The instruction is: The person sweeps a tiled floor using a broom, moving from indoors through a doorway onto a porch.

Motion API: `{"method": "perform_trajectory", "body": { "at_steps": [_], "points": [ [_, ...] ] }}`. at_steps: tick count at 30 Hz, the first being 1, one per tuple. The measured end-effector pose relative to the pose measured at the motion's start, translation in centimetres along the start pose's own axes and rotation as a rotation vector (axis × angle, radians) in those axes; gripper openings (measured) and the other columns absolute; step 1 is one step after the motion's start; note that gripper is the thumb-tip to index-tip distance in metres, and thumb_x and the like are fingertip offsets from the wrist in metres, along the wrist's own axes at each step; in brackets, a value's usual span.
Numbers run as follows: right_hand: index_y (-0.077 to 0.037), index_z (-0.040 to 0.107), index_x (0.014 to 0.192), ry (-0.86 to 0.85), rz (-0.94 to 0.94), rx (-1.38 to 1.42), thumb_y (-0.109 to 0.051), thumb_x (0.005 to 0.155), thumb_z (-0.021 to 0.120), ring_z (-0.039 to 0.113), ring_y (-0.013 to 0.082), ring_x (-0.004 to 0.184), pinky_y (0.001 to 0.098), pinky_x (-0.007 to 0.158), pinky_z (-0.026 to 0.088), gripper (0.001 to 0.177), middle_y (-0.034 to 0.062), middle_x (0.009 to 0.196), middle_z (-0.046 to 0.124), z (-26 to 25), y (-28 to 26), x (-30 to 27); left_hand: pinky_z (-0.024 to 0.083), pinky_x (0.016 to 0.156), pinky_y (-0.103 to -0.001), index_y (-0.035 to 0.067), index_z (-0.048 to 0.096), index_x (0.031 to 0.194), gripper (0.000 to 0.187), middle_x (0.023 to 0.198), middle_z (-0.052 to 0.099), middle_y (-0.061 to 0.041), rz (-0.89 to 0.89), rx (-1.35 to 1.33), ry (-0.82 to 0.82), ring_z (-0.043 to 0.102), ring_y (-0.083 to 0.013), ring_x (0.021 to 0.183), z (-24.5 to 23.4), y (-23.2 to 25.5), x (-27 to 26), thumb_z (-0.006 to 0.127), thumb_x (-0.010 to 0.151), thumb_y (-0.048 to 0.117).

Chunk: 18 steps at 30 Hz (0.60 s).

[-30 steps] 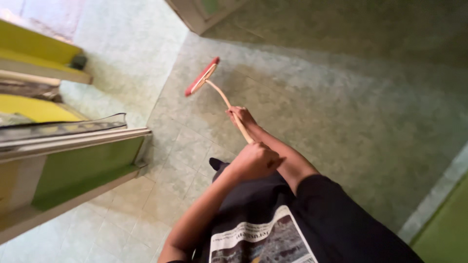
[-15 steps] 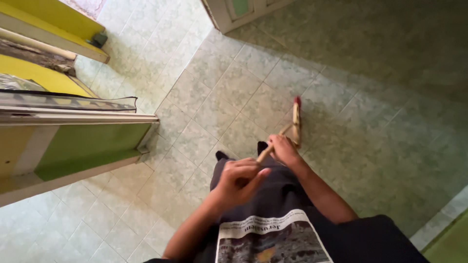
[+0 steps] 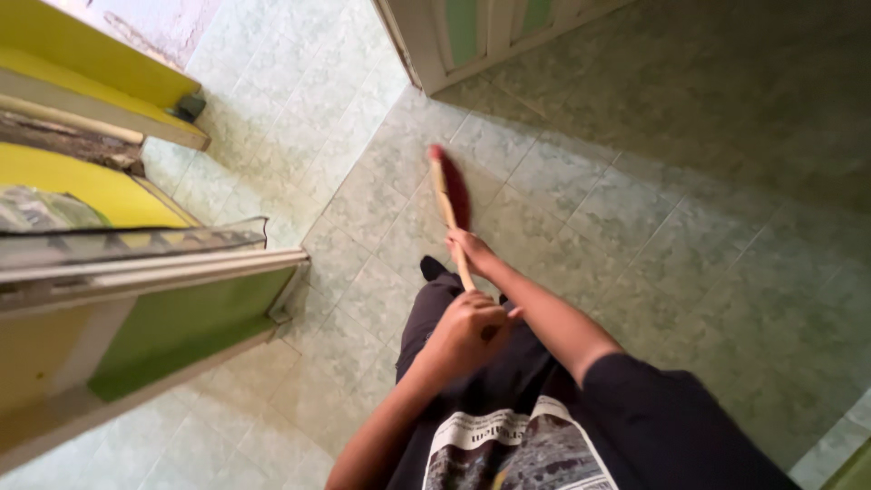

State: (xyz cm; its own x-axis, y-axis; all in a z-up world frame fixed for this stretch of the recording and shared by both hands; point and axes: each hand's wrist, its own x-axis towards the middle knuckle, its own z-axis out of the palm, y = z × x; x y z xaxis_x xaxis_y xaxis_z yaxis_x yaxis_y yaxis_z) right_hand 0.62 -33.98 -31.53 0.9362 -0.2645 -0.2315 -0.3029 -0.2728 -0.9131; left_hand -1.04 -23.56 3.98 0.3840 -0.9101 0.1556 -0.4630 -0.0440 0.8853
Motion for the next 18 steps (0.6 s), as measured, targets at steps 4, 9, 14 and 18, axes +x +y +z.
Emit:
{"method": "perform_trajectory", "body": {
  "at_steps": [4, 9, 14, 18],
  "points": [
    [-0.010, 0.062, 0.093, 0.043, -0.074, -0.101, -0.020, 0.098, 0.058, 0.066, 0.0394, 0.074, 0.0469, 0.065, 0.053, 0.011, 0.0186, 0.085, 0.068, 1.8, -3.7, 8.8, 0.047, 0.069, -0.043, 0.006, 0.051, 0.065, 0.037, 0.062, 0.050, -0.009, 0.107, 0.168, 0.036, 0.054, -0.0289, 0.064, -5.5, -3.5, 2.1, 0.077, 0.092, 0.009],
    [-0.006, 0.061, 0.094, 0.176, -0.298, -0.248, -0.022, 0.098, 0.060, 0.067, 0.0454, 0.085, 0.0521, 0.072, 0.053, 0.017, 0.0231, 0.089, 0.068, -0.6, -9.2, 11.9, 0.038, 0.060, -0.043, 0.007, 0.042, 0.059, 0.048, 0.058, 0.044, -0.007, 0.160, 0.061, -0.067, 0.047, -0.0294, 0.056, -12.4, -1.2, 3.4, 0.080, 0.088, 0.009],
    [-0.006, 0.060, 0.094, 0.145, -0.230, -0.277, -0.022, 0.101, 0.059, 0.067, 0.0445, 0.084, 0.0523, 0.071, 0.053, 0.017, 0.0232, 0.089, 0.067, -5.2, -15.1, 8.9, 0.046, 0.069, -0.040, 0.007, 0.044, 0.073, 0.038, 0.067, 0.045, -0.006, 0.261, -0.065, -0.081, 0.050, -0.0268, 0.064, -16.8, 1.0, 5.7, 0.079, 0.088, 0.007],
    [-0.006, 0.059, 0.087, 0.153, -0.172, -0.316, -0.020, 0.096, 0.064, 0.067, 0.0426, 0.078, 0.0523, 0.067, 0.052, 0.018, 0.0202, 0.078, 0.067, -10.1, -16.4, 8.9, 0.049, 0.077, -0.039, 0.006, 0.041, 0.078, 0.037, 0.074, 0.050, -0.008, 0.257, -0.236, -0.036, 0.055, -0.0279, 0.070, -19.1, -2.0, 9.0, 0.076, 0.091, 0.006]
  ]
}}
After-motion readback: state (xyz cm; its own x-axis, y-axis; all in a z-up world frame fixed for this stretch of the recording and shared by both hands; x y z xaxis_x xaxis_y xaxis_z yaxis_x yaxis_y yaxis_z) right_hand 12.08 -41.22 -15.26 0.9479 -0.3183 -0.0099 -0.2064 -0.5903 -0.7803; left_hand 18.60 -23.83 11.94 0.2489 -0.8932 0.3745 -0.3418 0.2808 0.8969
